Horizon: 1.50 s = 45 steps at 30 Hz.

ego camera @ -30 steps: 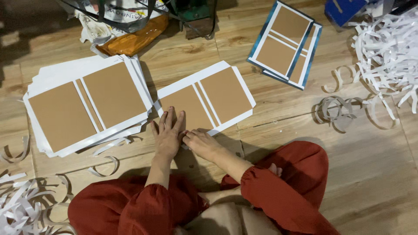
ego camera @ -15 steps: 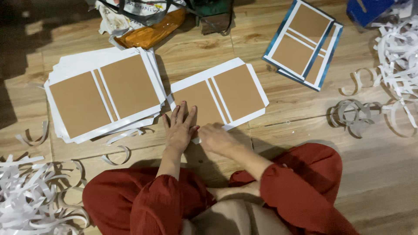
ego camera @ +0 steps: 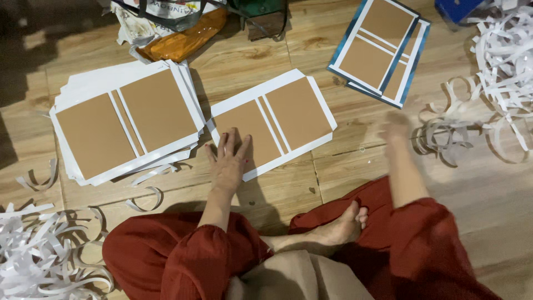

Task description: The person sits on the floor and assembles book covers by hand. They take a brown cover with white borders from a stack, fold it over a blue backing sheet, and press the edges to secure them. The finished items are placed in a separate pile to the right.

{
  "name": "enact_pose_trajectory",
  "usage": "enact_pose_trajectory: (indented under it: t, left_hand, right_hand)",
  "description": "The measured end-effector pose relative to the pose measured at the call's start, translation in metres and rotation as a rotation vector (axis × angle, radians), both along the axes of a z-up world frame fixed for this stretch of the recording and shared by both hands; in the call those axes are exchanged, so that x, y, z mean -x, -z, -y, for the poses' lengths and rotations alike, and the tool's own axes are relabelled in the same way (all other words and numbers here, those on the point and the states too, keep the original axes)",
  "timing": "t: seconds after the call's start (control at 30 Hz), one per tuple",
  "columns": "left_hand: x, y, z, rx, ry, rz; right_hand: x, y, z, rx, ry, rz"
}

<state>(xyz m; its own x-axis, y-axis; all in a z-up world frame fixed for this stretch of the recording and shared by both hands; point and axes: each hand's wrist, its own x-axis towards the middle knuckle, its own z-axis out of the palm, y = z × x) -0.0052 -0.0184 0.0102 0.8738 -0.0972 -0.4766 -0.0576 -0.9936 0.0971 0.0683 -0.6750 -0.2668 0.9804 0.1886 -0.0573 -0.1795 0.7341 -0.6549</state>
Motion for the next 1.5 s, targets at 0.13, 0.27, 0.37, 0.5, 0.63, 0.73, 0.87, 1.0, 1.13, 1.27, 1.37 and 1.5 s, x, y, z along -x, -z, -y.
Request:
enact_pose_trajectory:
  t: [0.13, 0.27, 0.37, 0.5, 0.63, 0.73, 0.87, 1.0, 1.13, 1.27, 1.37, 1.5]
  left_hand:
    - [0.027, 0.007, 0.019, 0.105, 0.173, 0.184]
    - [0.035, 0.011, 0.022, 0.099, 0.204, 0.287]
    - [0.036, 0.013, 0.034, -0.085, 0.214, 0.371]
    - [0.030, 0.033, 0.040, -0.152, 0.218, 0.532]
    - [0.029, 0.059, 0.033, -0.201, 0.335, 1.045]
    - [0.027, 0.067, 0.030, -0.181, 0.377, 1.014]
    - [0.027, 0.084, 0.029, -0.194, 0.361, 0.898]
    - [0.025, 0.063, 0.031, -0.169, 0.341, 0.820]
    - [0.016, 0.075, 0.032, -0.114, 0.330, 0.723]
    - [0.010, 0.083, 0.031, -0.111, 0.320, 0.612]
    - [-0.001, 0.083, 0.034, -0.079, 0.290, 0.547]
    - [0.028, 0.049, 0.065, -0.127, 0.172, 0.647]
  right_hand:
    - [0.009, -0.177, -0.343, 1.781, 0.090, -0.590]
    - [0.021, -0.292, -0.407, 1.823, -0.135, -0.634]
    - [0.023, -0.241, -0.395, 1.283, 0.167, -0.510]
    - [0.046, -0.235, -0.379, 0.688, 0.158, -0.486]
    - [0.073, -0.251, -0.380, 1.208, 0.330, -0.417]
    - [0.071, -0.288, -0.398, 1.817, 0.279, 0.109]
    - [0.072, -0.281, -0.425, 2.099, -0.389, 0.760]
    - [0.061, -0.247, -0.433, 2.176, -0.342, 0.899]
    - [0.046, -0.250, -0.442, 2.148, -0.443, 0.713]
    - [0.020, -0.251, -0.452, 2.043, -0.587, 0.532]
    - [-0.010, -0.196, -0.428, 1.731, -0.663, 0.669]
    - [-0.016, -0.205, -0.445, 1.797, -0.692, 0.605]
